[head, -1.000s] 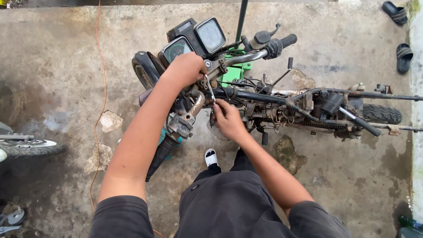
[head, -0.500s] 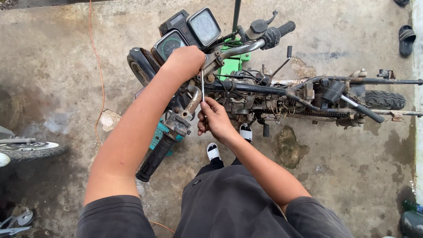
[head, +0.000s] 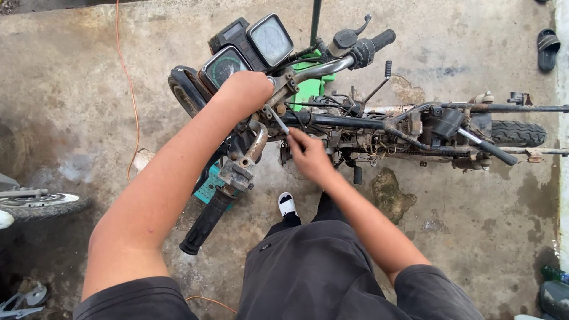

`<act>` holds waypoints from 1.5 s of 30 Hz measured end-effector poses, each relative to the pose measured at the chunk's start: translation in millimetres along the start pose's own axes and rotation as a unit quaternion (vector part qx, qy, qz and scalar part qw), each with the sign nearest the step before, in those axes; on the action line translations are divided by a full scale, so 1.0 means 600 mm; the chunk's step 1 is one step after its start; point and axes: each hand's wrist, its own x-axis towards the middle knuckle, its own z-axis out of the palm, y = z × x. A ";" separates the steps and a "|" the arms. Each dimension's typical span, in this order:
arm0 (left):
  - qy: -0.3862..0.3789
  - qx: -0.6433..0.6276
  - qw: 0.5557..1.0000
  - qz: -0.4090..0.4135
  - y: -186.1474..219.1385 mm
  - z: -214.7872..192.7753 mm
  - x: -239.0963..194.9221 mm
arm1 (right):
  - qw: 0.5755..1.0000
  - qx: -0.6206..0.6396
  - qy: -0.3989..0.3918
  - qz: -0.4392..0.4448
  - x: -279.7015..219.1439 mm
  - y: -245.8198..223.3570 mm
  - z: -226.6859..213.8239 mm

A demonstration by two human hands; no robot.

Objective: The person works on a motorcycle's handlebar area, using a wrench to tighten bolts on the handlebar clamp and a green plastic component. They repeatedly move between the motorcycle and a nearby table to retrieve and place tools and parts.

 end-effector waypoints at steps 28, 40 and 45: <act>0.017 -0.122 0.986 -0.114 0.008 -0.068 0.078 | 0.987 -0.139 -0.078 -0.037 0.112 -0.039 -0.156; -0.005 -0.143 0.988 -0.056 -0.023 0.031 0.177 | 0.995 -0.032 -0.023 0.090 0.098 -0.028 -0.062; -0.020 -0.125 0.992 -0.012 -0.026 0.020 0.173 | 0.992 0.028 -0.010 0.124 0.094 -0.027 -0.046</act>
